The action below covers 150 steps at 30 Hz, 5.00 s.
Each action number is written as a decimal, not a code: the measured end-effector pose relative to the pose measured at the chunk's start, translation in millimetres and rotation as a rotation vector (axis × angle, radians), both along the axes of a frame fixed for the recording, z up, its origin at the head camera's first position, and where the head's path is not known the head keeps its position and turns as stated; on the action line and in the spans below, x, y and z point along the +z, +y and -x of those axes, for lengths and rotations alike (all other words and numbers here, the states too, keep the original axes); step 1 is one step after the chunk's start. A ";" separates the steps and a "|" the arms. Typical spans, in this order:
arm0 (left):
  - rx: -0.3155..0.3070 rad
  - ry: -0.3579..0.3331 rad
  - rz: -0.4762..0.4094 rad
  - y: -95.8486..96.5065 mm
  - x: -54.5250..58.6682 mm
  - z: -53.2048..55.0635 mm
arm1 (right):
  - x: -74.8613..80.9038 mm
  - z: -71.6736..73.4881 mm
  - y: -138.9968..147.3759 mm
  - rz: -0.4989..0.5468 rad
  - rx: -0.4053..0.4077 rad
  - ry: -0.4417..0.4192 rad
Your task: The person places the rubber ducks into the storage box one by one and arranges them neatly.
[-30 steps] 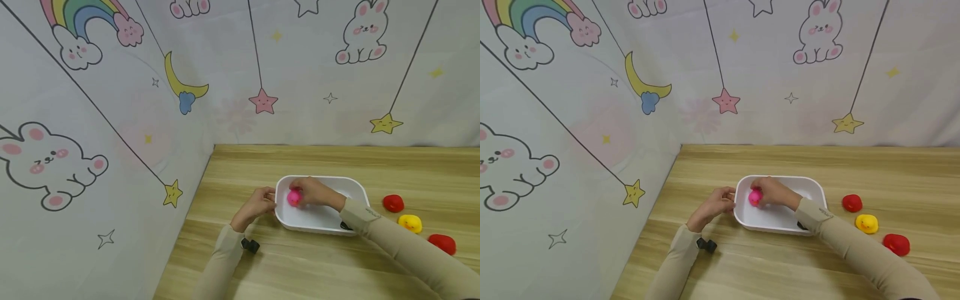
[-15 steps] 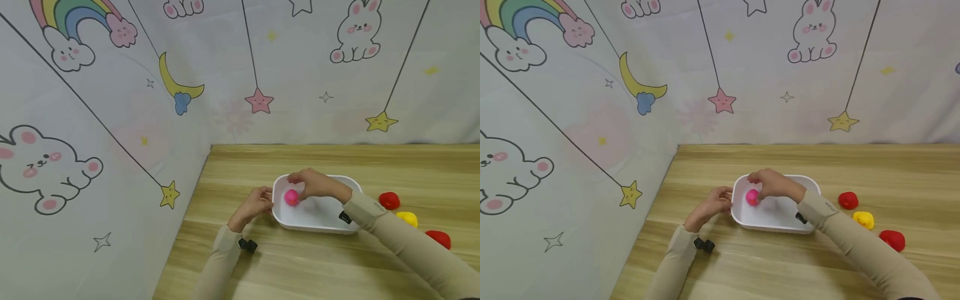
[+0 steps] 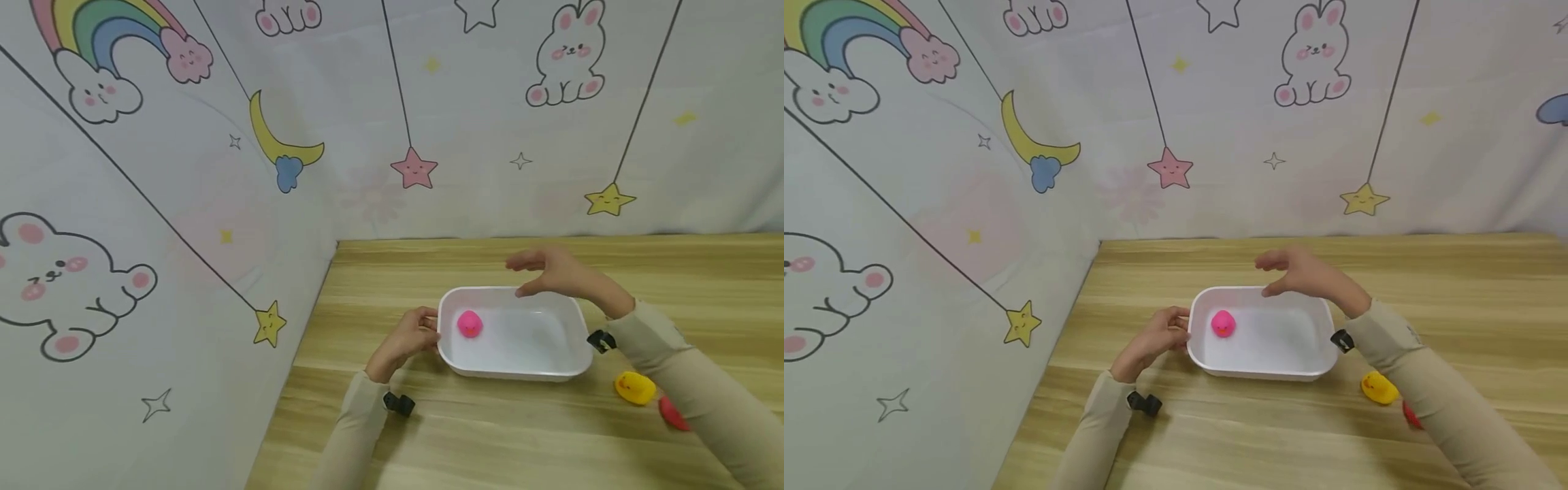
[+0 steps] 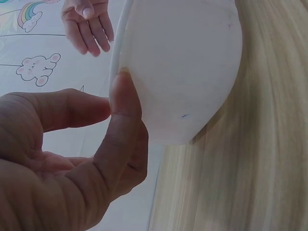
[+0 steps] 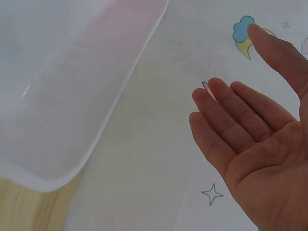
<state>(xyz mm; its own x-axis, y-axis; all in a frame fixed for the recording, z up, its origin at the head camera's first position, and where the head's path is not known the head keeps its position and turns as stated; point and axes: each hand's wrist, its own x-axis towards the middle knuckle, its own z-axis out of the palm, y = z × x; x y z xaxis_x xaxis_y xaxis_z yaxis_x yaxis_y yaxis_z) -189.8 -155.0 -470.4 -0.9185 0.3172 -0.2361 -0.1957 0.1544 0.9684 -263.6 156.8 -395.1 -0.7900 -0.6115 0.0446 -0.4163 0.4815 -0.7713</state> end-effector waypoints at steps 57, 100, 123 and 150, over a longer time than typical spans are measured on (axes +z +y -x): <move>-0.007 0.011 -0.020 4.5 -1.9 0.8 | -61.9 -56.3 161.1 -0.179 -0.348 -0.081; -0.002 -0.005 -0.003 7.3 -0.8 2.6 | -87.5 -45.4 164.3 -0.194 -0.365 0.054; 0.002 0.006 -0.003 7.3 -1.5 3.7 | -36.2 -36.9 134.2 -0.068 -0.384 0.349; 0.006 0.019 -0.008 7.6 -3.0 2.8 | 9.4 -33.9 66.3 0.009 -0.237 0.324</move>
<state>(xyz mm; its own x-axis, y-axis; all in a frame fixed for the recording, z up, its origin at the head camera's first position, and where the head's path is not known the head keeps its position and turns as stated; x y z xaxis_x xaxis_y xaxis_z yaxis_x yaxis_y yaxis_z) -192.6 -147.4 -473.4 -0.9246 0.3137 -0.2163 -0.1783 0.1455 0.9732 -229.7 223.0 -385.7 -0.8531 -0.4127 0.3192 -0.5171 0.5876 -0.6224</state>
